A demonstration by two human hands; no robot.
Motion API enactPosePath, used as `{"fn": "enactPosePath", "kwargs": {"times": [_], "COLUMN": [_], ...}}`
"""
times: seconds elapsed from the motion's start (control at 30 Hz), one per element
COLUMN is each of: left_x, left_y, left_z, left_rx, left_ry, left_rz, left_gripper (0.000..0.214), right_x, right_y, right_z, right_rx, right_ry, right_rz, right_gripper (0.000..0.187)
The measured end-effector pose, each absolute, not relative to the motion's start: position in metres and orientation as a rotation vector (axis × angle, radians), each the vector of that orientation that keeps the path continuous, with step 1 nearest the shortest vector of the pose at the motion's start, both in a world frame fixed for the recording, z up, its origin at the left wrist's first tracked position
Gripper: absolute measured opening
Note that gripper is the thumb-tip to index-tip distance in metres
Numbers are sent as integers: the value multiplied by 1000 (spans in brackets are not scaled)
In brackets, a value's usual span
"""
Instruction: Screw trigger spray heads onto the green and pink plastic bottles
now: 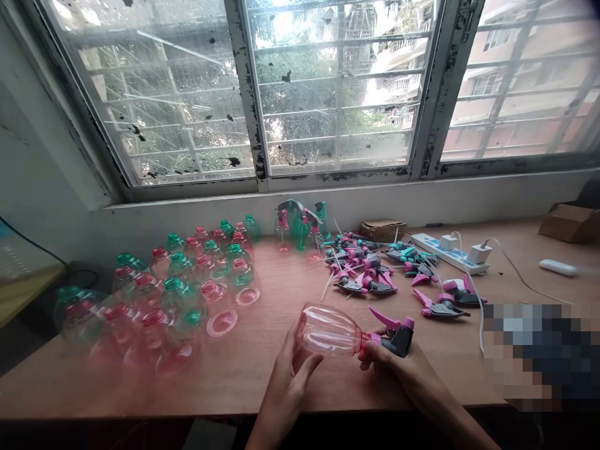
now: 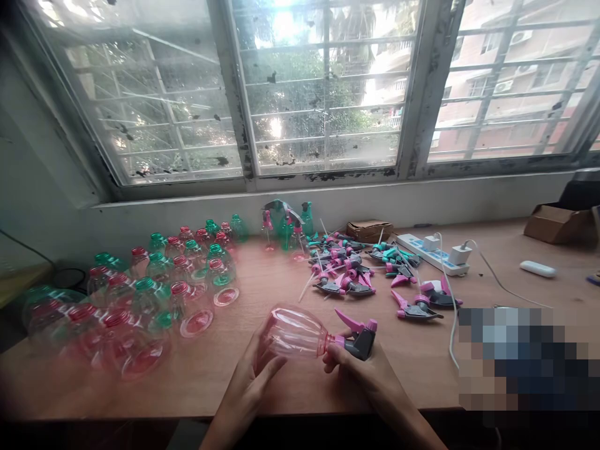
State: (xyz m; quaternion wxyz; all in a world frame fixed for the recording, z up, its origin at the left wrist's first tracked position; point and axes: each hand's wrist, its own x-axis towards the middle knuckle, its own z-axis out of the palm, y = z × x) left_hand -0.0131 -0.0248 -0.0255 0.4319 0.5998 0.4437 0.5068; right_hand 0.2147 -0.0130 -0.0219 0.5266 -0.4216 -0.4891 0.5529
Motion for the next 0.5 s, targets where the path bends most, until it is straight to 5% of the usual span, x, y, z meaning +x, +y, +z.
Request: {"fn": "enactPosePath", "kwargs": {"times": [0.5], "left_x": [-9], "left_y": [-33], "left_z": [-18], "left_rx": [1664], "left_ry": [1333], "left_rz": [1514], "left_gripper": [32], "right_x": [215], "right_y": [-15], "right_z": [-23], "right_rx": [-990], "right_ry": [-1150], "right_rz": [1344], "right_gripper": [35]}}
